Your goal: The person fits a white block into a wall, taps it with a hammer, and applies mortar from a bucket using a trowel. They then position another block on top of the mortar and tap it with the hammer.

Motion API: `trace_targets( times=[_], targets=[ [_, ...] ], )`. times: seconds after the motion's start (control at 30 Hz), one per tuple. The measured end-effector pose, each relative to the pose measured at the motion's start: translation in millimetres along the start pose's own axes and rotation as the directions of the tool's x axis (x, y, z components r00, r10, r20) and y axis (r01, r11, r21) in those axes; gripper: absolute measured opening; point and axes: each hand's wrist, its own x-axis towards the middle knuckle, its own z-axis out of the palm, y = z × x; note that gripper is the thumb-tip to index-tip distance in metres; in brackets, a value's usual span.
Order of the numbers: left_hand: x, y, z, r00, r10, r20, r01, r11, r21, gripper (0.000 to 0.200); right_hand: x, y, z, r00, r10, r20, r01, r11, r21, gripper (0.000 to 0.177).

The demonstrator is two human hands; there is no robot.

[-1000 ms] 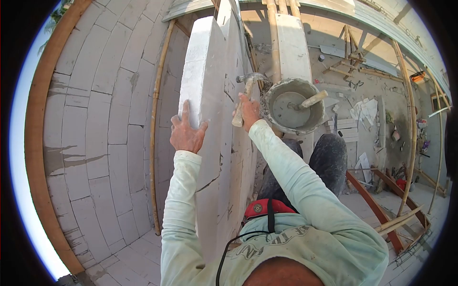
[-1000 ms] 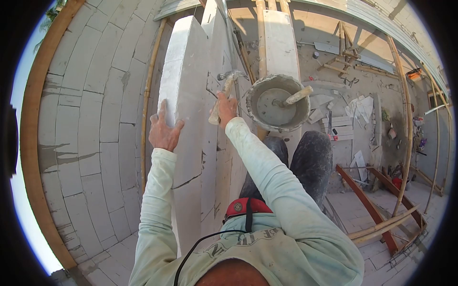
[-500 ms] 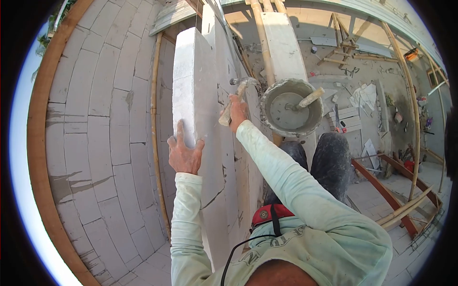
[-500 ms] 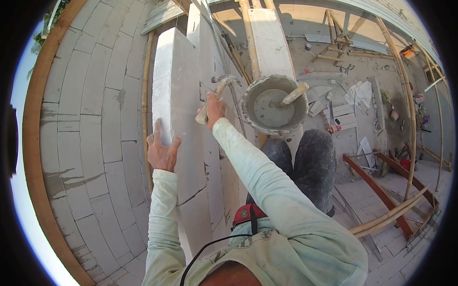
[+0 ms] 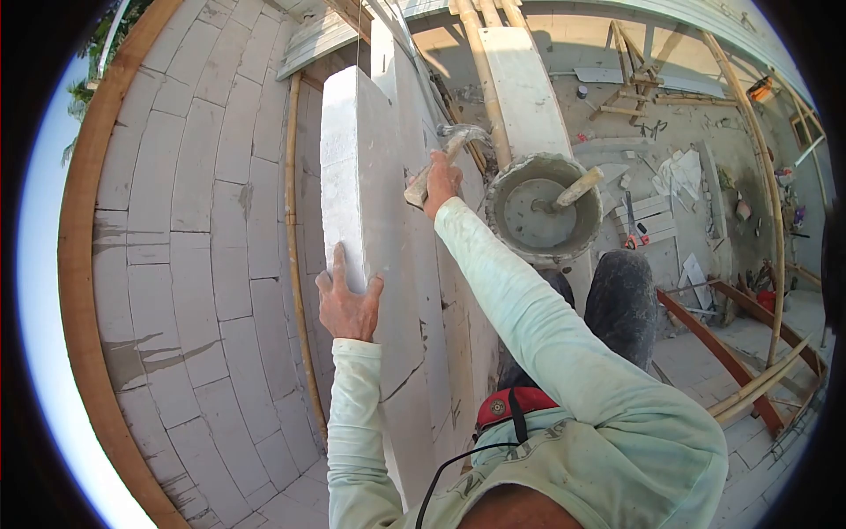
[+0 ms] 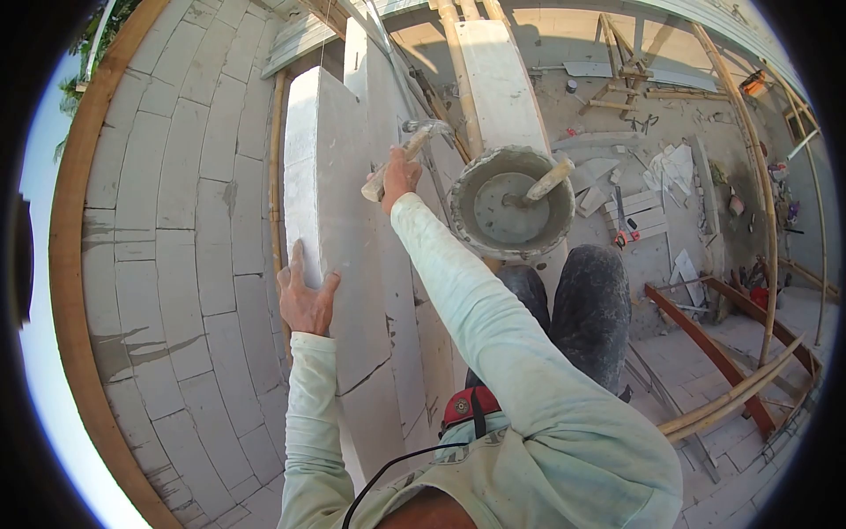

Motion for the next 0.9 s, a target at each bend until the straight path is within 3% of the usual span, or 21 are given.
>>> trace_targets(
  times=[0.1,0.17,0.3,0.43,0.5,0.53,0.6,0.73,0.8,0.83,0.9],
  targets=[
    [-0.7,-0.2,-0.1,0.998,-0.033,0.047,0.033,0.999,-0.007,0.082,13.9,4.0,-3.9,0.999,0.044,-0.029,-0.045,0.999,-0.010,0.049],
    [-0.5,-0.7,2.6,0.999,-0.040,0.020,0.040,0.999,-0.013,0.081,23.5,-4.1,-24.3,0.930,0.212,0.302,-0.099,0.931,-0.350,0.045],
    [-1.4,-0.4,0.3,0.999,-0.036,0.037,0.037,0.999,-0.014,0.081,17.1,1.1,-19.2,0.980,0.078,0.182,-0.036,0.974,-0.224,0.044],
    [-0.2,-3.6,3.9,1.000,-0.010,0.018,0.010,1.000,0.002,0.081,8.7,-8.8,-13.9,0.990,0.063,0.129,-0.032,0.973,-0.229,0.045],
    [0.6,-3.5,0.9,0.999,-0.015,0.029,0.014,0.999,0.029,0.080,4.6,-7.2,-10.4,0.999,-0.026,0.047,0.032,0.992,-0.119,0.024],
    [1.1,-0.9,-1.5,0.999,-0.022,0.036,0.021,1.000,0.010,0.080,3.3,-5.1,-10.9,0.999,-0.019,0.043,0.025,0.992,-0.127,0.024],
    [-2.2,-0.4,-0.6,0.998,-0.037,0.041,0.038,0.999,-0.012,0.080,14.0,3.0,-16.9,0.973,0.107,0.205,-0.055,0.968,-0.245,0.046],
    [-0.7,3.0,-1.7,0.999,-0.021,0.025,0.020,1.000,0.011,0.082,15.2,9.3,-21.0,0.952,0.160,0.262,-0.058,0.932,-0.359,0.046],
    [-0.6,1.9,-5.0,0.997,-0.042,0.061,0.040,0.999,0.030,0.083,-4.9,12.0,-6.5,0.991,0.038,0.130,-0.020,0.991,-0.133,0.041],
    [-0.7,0.7,-3.7,0.998,-0.032,0.052,0.030,0.999,0.029,0.084,-7.1,9.5,-8.5,0.991,0.038,0.127,-0.021,0.991,-0.133,0.041],
    [-1.1,0.0,-1.2,0.999,-0.025,0.036,0.024,0.999,0.024,0.084,-5.6,5.9,-14.3,0.946,0.158,0.283,-0.081,0.960,-0.267,0.042]
  ],
)
